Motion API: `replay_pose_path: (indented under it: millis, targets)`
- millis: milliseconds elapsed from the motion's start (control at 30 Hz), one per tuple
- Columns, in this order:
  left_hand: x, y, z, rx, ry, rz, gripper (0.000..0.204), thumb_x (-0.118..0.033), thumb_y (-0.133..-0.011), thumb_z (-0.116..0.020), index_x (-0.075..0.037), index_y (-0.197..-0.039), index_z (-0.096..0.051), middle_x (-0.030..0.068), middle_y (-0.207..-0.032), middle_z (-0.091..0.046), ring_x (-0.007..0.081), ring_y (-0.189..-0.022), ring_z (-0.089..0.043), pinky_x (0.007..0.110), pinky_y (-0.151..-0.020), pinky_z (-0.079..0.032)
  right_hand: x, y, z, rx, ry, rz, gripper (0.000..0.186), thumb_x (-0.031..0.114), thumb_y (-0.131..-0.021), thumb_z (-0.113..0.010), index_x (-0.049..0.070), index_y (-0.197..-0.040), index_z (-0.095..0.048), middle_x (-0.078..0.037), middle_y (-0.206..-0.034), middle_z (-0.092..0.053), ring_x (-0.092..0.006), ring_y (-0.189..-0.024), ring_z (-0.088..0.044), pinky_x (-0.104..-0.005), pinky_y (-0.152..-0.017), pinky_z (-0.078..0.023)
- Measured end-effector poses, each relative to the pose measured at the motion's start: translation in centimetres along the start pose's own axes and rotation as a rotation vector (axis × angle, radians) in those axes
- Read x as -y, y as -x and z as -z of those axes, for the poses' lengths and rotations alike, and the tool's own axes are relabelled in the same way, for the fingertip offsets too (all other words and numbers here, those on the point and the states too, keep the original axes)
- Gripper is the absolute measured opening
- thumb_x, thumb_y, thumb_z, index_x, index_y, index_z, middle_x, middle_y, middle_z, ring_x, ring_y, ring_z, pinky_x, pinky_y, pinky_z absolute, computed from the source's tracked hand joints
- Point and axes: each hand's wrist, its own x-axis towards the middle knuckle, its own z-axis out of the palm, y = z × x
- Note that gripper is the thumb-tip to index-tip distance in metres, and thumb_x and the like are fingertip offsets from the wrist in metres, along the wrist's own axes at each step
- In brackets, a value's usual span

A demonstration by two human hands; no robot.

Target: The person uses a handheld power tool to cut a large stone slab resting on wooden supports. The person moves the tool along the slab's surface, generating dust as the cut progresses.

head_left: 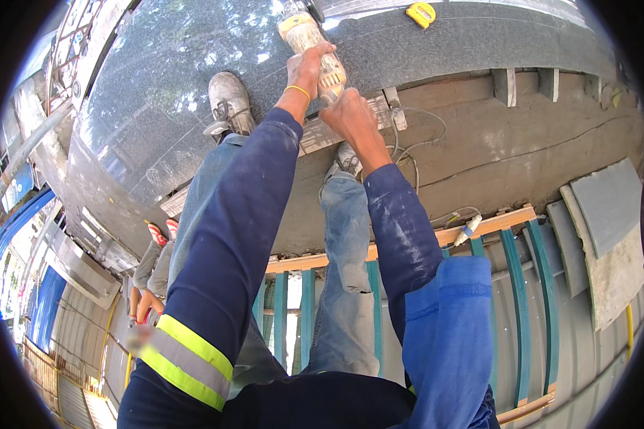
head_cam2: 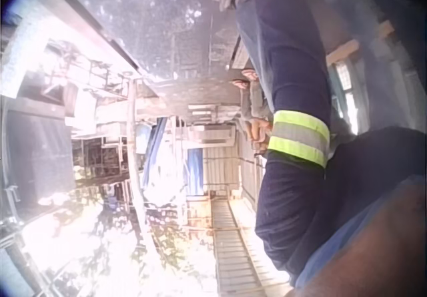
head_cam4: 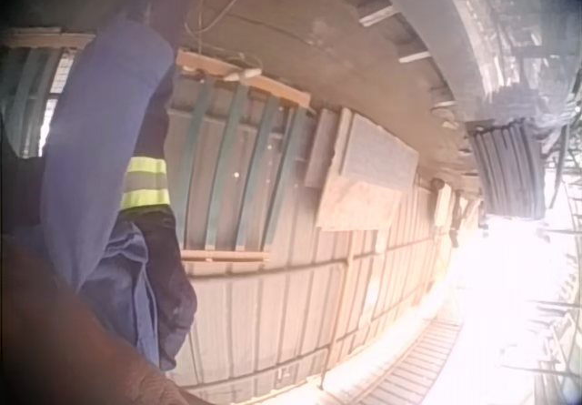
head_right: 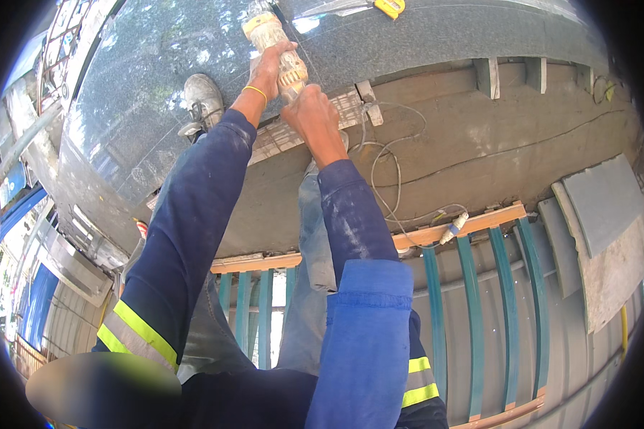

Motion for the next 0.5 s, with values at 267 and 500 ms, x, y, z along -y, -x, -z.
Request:
replay_pose_path:
  millis: [267, 500]
  targets:
    - [2.0, 3.3, -0.7, -0.038, -0.003, 0.017, 0.03, -0.015, -0.079, -0.074, -0.001, -0.103, -0.062, 0.011, -0.083, -0.065, 0.0251, -0.066, -0.068, 0.042, -0.058, -0.06, -1.7, 2.8, 0.3, 0.053, 0.026, -0.078, 0.033, 0.016, -0.077, -0.069, -0.011, -0.096, -0.063, -0.036, -0.098, -0.068, -0.0502, -0.096, -0.068, -0.0534, -0.084, -0.054]
    - [0.0, -0.2, -0.2, -0.034, -0.011, -0.028, 0.033, -0.017, -0.078, -0.075, -0.001, -0.103, -0.061, 0.0103, -0.081, -0.065, 0.0253, -0.066, -0.068, 0.042, -0.058, -0.06, -0.2, 0.0, 0.0, -0.006, -0.006, 0.005, 0.032, 0.016, -0.077, -0.069, -0.011, -0.094, -0.064, -0.035, -0.093, -0.069, -0.0503, -0.092, -0.068, -0.0537, -0.082, -0.054]
